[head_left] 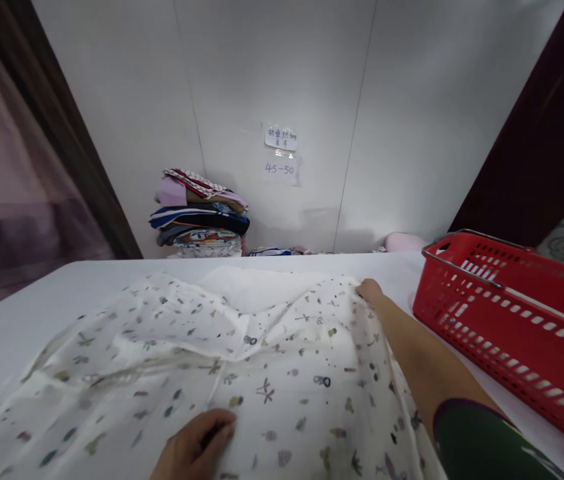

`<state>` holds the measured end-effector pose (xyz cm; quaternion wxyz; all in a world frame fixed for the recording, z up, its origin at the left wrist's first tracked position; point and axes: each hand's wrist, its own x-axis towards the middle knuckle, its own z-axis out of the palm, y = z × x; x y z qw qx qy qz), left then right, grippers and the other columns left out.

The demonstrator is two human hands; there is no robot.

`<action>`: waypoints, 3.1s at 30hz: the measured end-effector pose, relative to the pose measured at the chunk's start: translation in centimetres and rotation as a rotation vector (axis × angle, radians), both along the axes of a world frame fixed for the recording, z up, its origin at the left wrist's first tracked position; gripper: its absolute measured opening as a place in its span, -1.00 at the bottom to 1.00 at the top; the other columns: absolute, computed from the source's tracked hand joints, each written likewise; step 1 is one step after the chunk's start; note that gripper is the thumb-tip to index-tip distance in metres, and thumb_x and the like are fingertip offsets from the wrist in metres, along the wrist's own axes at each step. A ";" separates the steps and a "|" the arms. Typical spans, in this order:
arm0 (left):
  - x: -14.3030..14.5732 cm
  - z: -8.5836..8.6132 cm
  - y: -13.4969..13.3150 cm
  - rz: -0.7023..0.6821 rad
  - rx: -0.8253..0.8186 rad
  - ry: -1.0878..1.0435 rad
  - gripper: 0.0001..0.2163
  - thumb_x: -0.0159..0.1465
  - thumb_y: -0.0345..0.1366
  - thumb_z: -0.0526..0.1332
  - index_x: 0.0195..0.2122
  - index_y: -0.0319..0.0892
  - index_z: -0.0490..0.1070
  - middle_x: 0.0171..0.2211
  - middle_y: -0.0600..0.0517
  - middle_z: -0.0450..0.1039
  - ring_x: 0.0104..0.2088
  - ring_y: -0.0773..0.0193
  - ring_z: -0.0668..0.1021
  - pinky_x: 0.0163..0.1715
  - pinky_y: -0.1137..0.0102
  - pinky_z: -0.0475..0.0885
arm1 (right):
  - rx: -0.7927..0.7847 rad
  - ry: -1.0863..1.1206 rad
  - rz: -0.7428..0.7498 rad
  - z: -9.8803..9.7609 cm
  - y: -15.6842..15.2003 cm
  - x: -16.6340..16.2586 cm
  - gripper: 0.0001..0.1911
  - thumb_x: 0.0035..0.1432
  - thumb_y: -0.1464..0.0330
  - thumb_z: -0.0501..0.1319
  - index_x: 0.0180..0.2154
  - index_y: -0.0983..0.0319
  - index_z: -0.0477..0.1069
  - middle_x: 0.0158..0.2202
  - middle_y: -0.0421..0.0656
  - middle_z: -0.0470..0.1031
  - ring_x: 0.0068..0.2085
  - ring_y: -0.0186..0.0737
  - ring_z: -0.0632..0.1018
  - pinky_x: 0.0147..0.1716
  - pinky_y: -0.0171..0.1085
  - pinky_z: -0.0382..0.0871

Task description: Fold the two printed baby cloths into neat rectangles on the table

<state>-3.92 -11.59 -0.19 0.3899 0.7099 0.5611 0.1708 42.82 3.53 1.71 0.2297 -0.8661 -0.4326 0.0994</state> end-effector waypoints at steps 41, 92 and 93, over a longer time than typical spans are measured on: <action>5.0 3.2 -9.3 0.312 -0.665 -1.357 -0.79 0.02 -0.50 0.22 -0.28 -0.26 0.43 -0.28 -0.04 0.47 -0.27 0.30 0.51 -0.10 0.33 0.34 | 0.264 0.387 1.171 0.5 -21.8 -25.9 -0.89 0.15 0.34 0.09 -0.32 0.20 0.37 -0.37 -0.19 0.36 -0.34 -0.31 0.40 -0.35 -0.34 0.27; 5.6 3.2 -9.6 0.369 -0.299 -0.787 -0.85 0.05 -0.25 0.21 -0.54 -0.23 0.39 -0.69 0.09 0.36 -0.65 0.39 0.41 -0.60 0.51 0.33 | 0.309 -0.204 1.224 1.2 -23.7 -25.1 -0.76 0.22 0.40 -0.04 -0.20 0.25 0.37 -0.41 -0.11 0.40 -0.36 -0.23 0.39 -0.39 -0.30 0.20; 5.6 3.1 -9.6 0.364 -0.295 -0.788 -0.85 0.05 -0.25 0.21 -0.54 -0.23 0.39 -0.69 0.09 0.36 -0.64 0.39 0.41 -0.60 0.51 0.33 | 0.306 -0.209 1.228 1.3 -23.7 -25.1 -0.76 0.21 0.40 -0.04 -0.20 0.25 0.37 -0.42 -0.11 0.40 -0.36 -0.24 0.39 -0.40 -0.30 0.19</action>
